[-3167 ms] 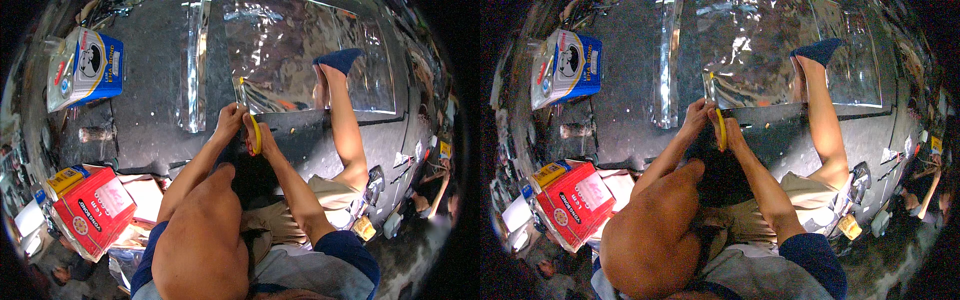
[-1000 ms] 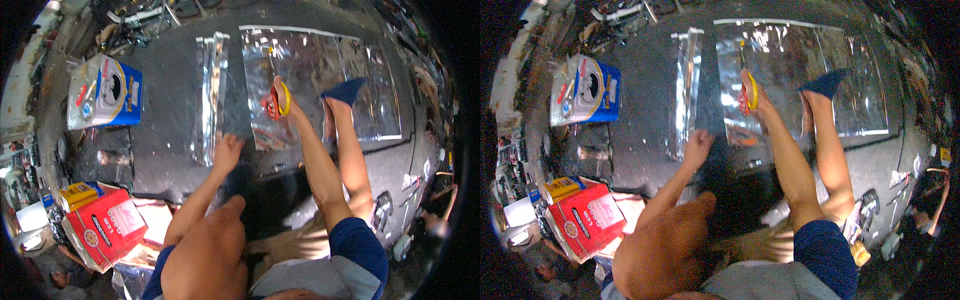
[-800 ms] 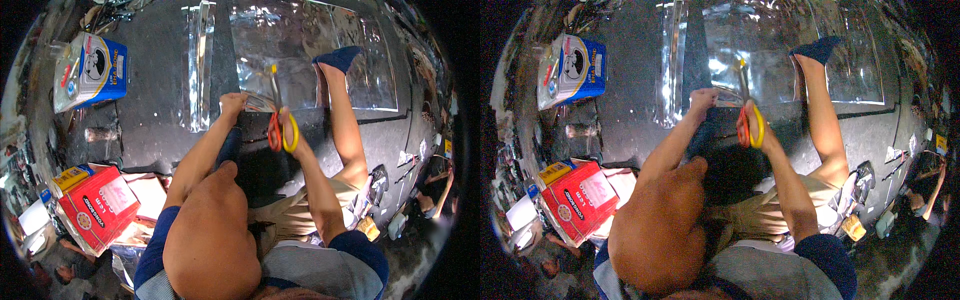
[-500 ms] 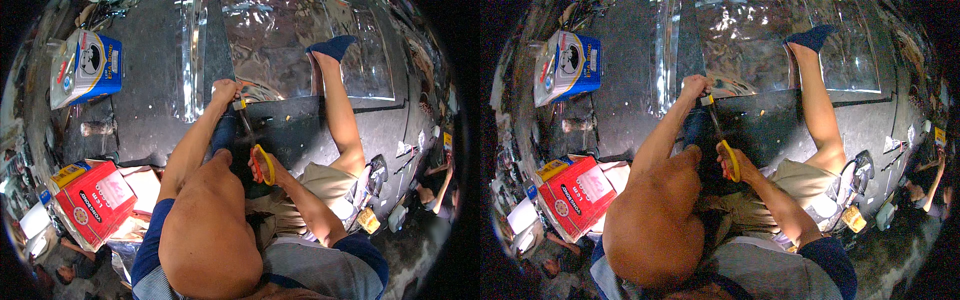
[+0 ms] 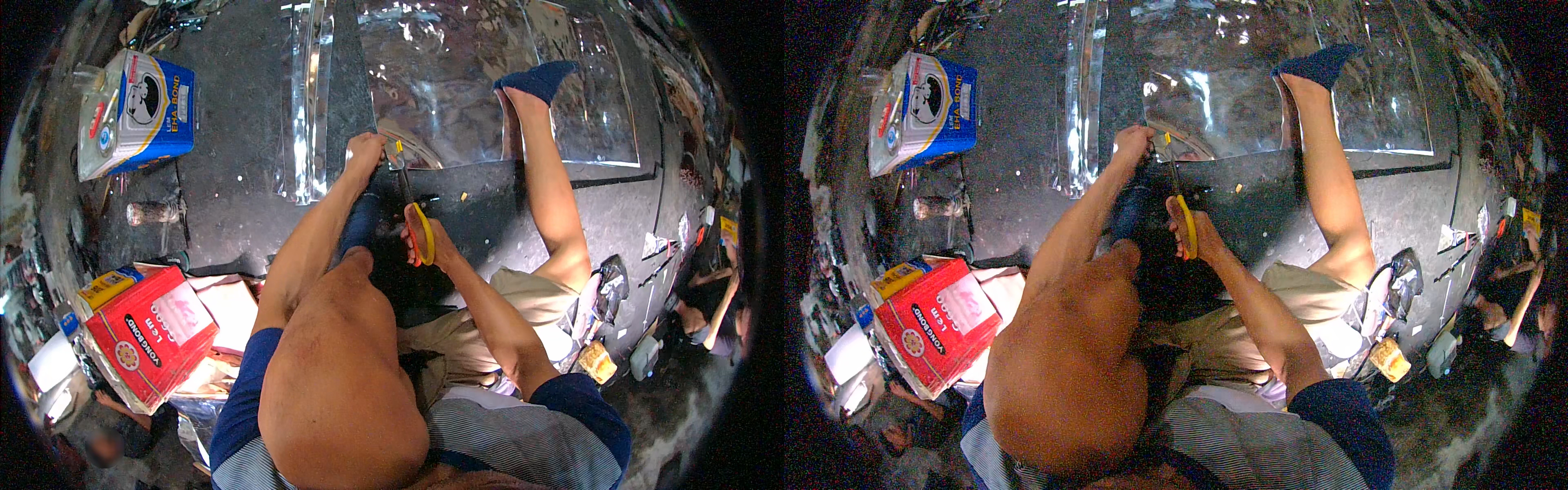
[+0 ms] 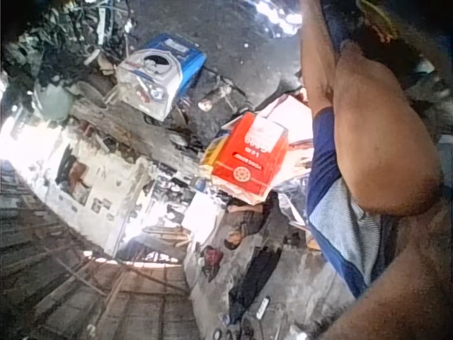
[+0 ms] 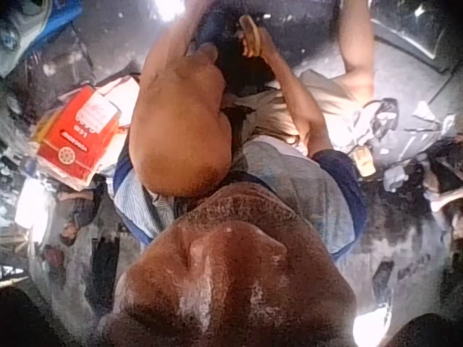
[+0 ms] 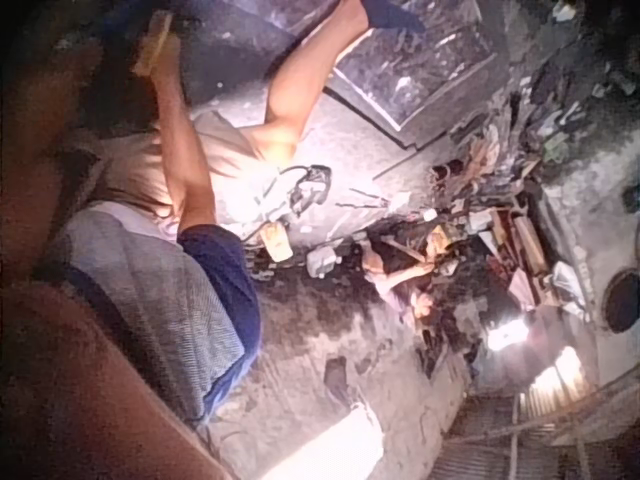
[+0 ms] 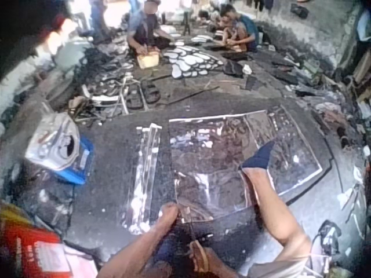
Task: The person sits on the floor and uses yellow-handled scissors to cut a large transparent plastic sheet into long strips. The person repeatedly cuts along the sheet, separating narrow strips and placing them aside on the floor.
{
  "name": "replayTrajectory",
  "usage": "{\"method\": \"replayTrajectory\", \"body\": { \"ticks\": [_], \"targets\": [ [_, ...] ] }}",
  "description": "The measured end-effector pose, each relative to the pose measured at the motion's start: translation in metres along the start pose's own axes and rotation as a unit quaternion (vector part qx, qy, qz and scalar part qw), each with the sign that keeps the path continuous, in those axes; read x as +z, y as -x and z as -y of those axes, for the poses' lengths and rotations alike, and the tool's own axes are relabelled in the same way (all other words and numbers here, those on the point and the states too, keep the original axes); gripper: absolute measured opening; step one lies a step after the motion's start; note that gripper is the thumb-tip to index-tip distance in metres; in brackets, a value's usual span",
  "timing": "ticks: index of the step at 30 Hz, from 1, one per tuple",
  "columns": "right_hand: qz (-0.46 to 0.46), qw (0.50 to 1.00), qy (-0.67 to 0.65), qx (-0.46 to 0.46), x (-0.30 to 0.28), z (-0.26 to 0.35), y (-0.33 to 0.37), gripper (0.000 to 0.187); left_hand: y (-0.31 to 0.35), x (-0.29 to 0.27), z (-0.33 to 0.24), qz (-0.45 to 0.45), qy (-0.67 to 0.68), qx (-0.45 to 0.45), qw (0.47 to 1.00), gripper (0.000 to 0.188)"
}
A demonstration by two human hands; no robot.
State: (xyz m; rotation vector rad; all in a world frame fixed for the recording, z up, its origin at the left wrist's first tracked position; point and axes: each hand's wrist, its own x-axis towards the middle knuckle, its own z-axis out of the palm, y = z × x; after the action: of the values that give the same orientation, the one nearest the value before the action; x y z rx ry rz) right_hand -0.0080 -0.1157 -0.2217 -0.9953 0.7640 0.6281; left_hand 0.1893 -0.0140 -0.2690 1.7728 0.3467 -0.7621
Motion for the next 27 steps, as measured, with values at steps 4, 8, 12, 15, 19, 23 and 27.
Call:
{"method": "replayTrajectory", "body": {
  "ticks": [4,8,12,15,19,23,27],
  "targets": [
    [-0.04,0.994,0.097,0.018,0.01,0.019,0.0,0.071,0.012,0.001,0.028,0.077,0.008,0.026,0.997,0.035],
    [-0.056,0.989,0.14,-0.001,0.009,0.019,0.006,0.078,0.031,0.008,0.037,0.129,-0.014,0.125,0.984,0.031],
    [-0.056,0.985,0.162,-0.004,0.019,0.028,0.01,0.081,0.036,0.006,0.048,0.08,-0.035,0.135,0.987,0.027],
    [-0.051,0.986,0.16,-0.015,0.019,0.026,0.007,0.08,0.037,0.012,0.05,0.049,-0.025,0.18,0.982,0.025],
    [-0.054,0.984,0.167,-0.004,0.02,0.028,0.008,0.078,0.037,0.011,0.051,0.059,-0.004,0.188,0.98,0.024],
    [-0.056,0.984,0.171,-0.001,0.018,0.024,0.006,0.076,0.042,0.01,0.044,0.104,0.054,0.133,0.984,0.025],
    [-0.024,0.994,0.11,-0.012,0.016,0.019,0.004,0.075,0.041,0.008,0.04,0.107,0.061,0.137,0.983,0.024]
  ]
}}
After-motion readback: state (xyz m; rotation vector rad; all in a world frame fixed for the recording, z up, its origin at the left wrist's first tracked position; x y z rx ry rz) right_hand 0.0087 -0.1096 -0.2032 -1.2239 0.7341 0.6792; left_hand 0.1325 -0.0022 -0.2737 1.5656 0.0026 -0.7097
